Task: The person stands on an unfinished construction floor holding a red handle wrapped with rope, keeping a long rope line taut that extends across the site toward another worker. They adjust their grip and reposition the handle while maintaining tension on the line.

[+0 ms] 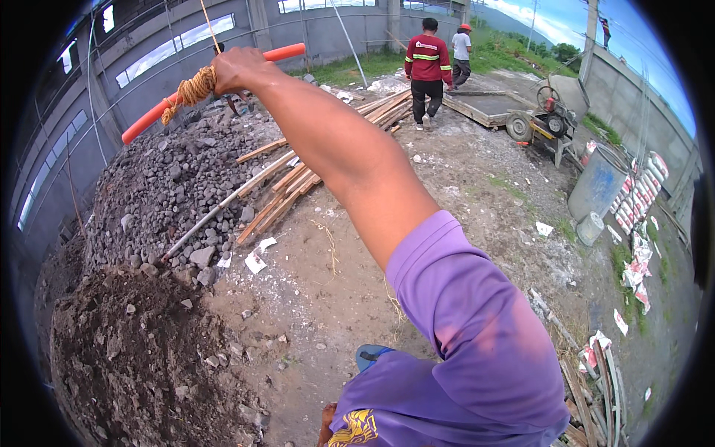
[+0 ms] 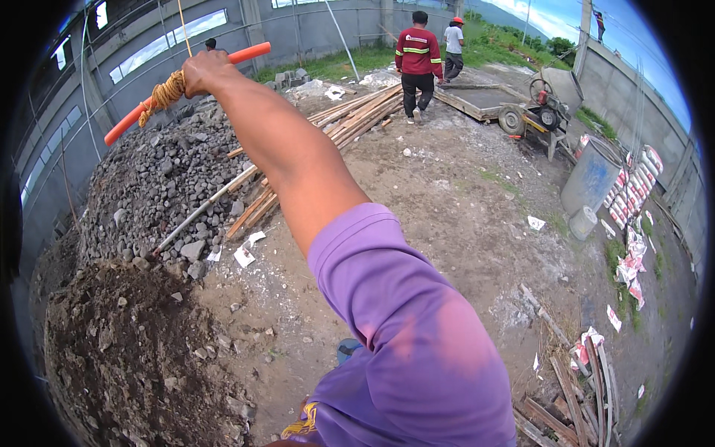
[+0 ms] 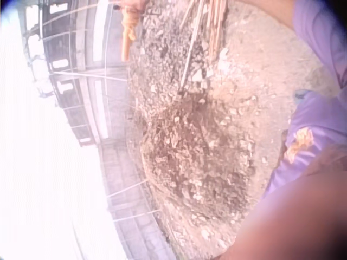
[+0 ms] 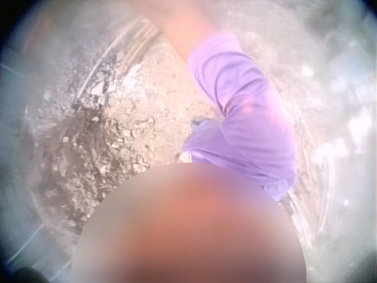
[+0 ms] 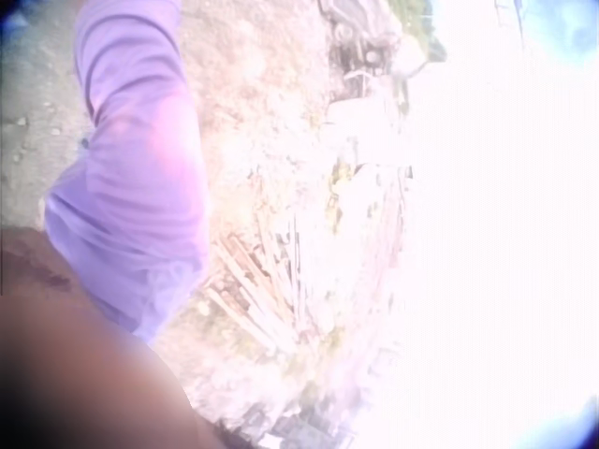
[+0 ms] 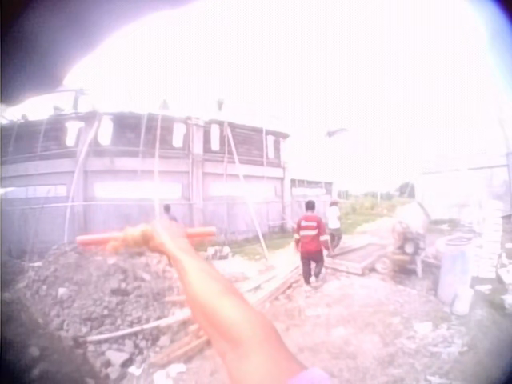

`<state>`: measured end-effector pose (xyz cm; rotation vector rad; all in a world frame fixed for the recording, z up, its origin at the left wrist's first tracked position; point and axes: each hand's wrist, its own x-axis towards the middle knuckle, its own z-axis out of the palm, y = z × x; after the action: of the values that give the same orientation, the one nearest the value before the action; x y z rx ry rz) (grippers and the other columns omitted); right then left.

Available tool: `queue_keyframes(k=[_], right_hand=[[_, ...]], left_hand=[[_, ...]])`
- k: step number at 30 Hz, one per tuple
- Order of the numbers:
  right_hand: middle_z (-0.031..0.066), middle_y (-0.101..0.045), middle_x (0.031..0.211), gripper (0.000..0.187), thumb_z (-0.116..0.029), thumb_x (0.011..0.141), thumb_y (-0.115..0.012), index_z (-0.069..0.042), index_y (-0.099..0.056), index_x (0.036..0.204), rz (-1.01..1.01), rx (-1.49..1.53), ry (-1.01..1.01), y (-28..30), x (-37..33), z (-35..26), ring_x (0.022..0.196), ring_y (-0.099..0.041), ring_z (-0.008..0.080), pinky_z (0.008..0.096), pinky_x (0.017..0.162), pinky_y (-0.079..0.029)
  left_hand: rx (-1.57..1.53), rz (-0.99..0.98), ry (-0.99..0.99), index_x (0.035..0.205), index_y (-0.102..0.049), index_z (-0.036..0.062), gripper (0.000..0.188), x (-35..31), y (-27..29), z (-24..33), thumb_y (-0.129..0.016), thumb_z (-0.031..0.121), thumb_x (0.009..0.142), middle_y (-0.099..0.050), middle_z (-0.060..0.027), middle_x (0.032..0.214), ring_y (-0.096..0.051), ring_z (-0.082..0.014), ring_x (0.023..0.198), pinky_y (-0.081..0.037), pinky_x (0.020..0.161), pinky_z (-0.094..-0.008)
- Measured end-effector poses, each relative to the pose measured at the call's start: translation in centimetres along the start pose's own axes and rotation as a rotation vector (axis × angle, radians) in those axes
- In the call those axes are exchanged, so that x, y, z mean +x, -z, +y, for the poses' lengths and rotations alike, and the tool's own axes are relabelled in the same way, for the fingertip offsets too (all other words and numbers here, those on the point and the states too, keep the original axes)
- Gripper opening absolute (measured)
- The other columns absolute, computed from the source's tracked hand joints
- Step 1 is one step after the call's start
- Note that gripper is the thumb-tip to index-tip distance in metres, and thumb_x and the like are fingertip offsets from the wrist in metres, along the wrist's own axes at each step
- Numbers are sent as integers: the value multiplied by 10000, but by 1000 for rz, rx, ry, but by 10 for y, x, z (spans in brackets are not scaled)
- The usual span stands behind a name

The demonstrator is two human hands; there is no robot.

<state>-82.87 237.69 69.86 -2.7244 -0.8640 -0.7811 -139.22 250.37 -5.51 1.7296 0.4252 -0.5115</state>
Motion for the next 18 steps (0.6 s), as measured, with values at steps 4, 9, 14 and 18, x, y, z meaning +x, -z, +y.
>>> queue_keyframes(k=[4,9,14,18], right_hand=[[178,-796,1066,404,-370,759,-783,-153,-813,1099,83,-14,40,-15,5,19,1034,-764,384,514,937,-593],[156,-799,1086,448,-433,779,-807,-187,-797,1153,65,24,72,-26,-1,50,1034,-760,380,509,955,-586],[237,-774,1060,339,-239,782,-737,-104,-815,1084,49,191,51,-21,-23,63,1059,-739,432,520,915,-574],[194,-783,1081,356,-250,834,-748,-142,-796,1169,58,257,132,-41,-26,84,1053,-746,389,472,875,-565]], left_hand=[[35,79,20,889,-630,84,308,5,-9,28,-655,361,1023,-648,-4,812,-564,-121,757,-458,672,-315],[-283,243,237,838,-580,67,347,-42,-22,51,-659,346,1028,-546,20,727,-480,-110,695,-424,631,-333],[58,680,395,1164,-674,-13,549,-46,-35,43,-689,496,960,-735,-195,935,-718,-349,914,-558,831,-463],[382,540,438,1377,-712,90,693,-13,-37,37,-686,598,906,-692,-352,1243,-607,-477,1311,-495,1110,-530]])
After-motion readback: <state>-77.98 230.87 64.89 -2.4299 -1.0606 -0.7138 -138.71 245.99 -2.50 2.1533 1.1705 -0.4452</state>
